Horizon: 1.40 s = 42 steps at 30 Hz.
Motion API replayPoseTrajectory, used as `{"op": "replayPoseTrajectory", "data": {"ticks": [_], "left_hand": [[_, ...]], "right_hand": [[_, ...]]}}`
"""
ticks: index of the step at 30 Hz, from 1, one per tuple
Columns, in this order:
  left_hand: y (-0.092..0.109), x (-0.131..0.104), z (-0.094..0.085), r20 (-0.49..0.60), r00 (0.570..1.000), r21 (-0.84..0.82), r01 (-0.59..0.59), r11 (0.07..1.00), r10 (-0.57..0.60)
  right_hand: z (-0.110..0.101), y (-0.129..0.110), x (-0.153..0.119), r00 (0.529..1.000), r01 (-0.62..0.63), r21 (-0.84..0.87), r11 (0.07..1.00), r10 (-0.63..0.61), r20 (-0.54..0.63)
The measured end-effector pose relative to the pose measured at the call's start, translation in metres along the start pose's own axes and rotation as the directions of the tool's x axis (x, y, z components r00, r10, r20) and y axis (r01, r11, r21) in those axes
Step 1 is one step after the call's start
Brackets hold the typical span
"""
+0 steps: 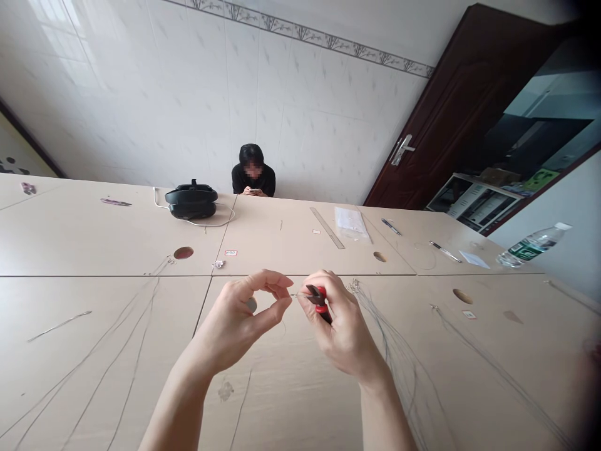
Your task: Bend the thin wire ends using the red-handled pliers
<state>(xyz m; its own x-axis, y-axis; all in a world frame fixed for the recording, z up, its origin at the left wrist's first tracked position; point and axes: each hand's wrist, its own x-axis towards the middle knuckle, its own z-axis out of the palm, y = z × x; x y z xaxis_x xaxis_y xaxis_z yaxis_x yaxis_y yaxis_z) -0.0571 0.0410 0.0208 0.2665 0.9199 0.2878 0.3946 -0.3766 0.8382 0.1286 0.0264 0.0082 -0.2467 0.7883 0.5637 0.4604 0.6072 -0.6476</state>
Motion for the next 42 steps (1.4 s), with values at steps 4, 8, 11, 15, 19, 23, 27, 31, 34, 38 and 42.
{"op": "replayPoseTrajectory", "data": {"ticks": [4,8,11,15,19,23,27,31,34,38,42], "left_hand": [[0.0,-0.001,0.001,0.011,1.0,-0.014,0.022,1.0,-0.022],[0.002,-0.002,0.001,0.022,1.0,-0.039,0.023,0.999,-0.022],[0.003,-0.002,-0.001,0.032,0.999,-0.036,0.017,0.999,-0.016],[0.004,-0.002,-0.002,0.047,0.998,-0.029,0.031,0.999,-0.03],[0.004,-0.002,-0.001,0.035,0.999,-0.041,0.042,0.998,-0.04],[0.004,-0.002,0.0,0.046,0.998,-0.056,0.044,0.997,-0.041],[0.004,-0.001,0.0,0.044,0.998,-0.048,0.043,0.998,-0.041],[0.005,-0.001,0.001,0.049,0.996,-0.032,0.069,0.997,-0.068],[0.006,-0.001,0.001,0.046,0.996,-0.032,0.077,0.997,-0.075],[0.009,-0.001,0.001,0.041,0.996,-0.029,0.084,0.996,-0.083],[0.009,0.0,0.001,0.046,0.995,-0.042,0.091,0.995,-0.089]], "right_hand": [[0.0,0.0,0.0,1.0,-0.009,0.011,1.0,0.009,0.004],[0.0,-0.001,0.001,1.0,-0.005,0.021,1.0,0.005,0.004],[-0.001,-0.002,0.001,1.0,-0.001,0.022,1.0,0.001,0.004],[-0.001,-0.002,0.001,1.0,0.011,0.014,1.0,-0.011,-0.006],[-0.001,-0.001,0.0,1.0,0.023,-0.012,1.0,-0.023,-0.012],[-0.001,0.0,0.001,1.0,0.021,-0.036,0.999,-0.021,-0.013],[0.0,0.0,0.001,1.0,0.014,-0.039,0.999,-0.015,-0.006],[0.0,0.001,0.0,0.999,0.031,-0.044,0.999,-0.031,-0.01],[0.0,0.001,0.0,0.999,0.032,-0.048,0.998,-0.032,-0.002],[0.0,0.0,0.001,0.999,0.036,-0.054,0.998,-0.036,-0.005],[0.0,-0.001,0.0,0.999,0.037,-0.061,0.997,-0.038,-0.007]]}}
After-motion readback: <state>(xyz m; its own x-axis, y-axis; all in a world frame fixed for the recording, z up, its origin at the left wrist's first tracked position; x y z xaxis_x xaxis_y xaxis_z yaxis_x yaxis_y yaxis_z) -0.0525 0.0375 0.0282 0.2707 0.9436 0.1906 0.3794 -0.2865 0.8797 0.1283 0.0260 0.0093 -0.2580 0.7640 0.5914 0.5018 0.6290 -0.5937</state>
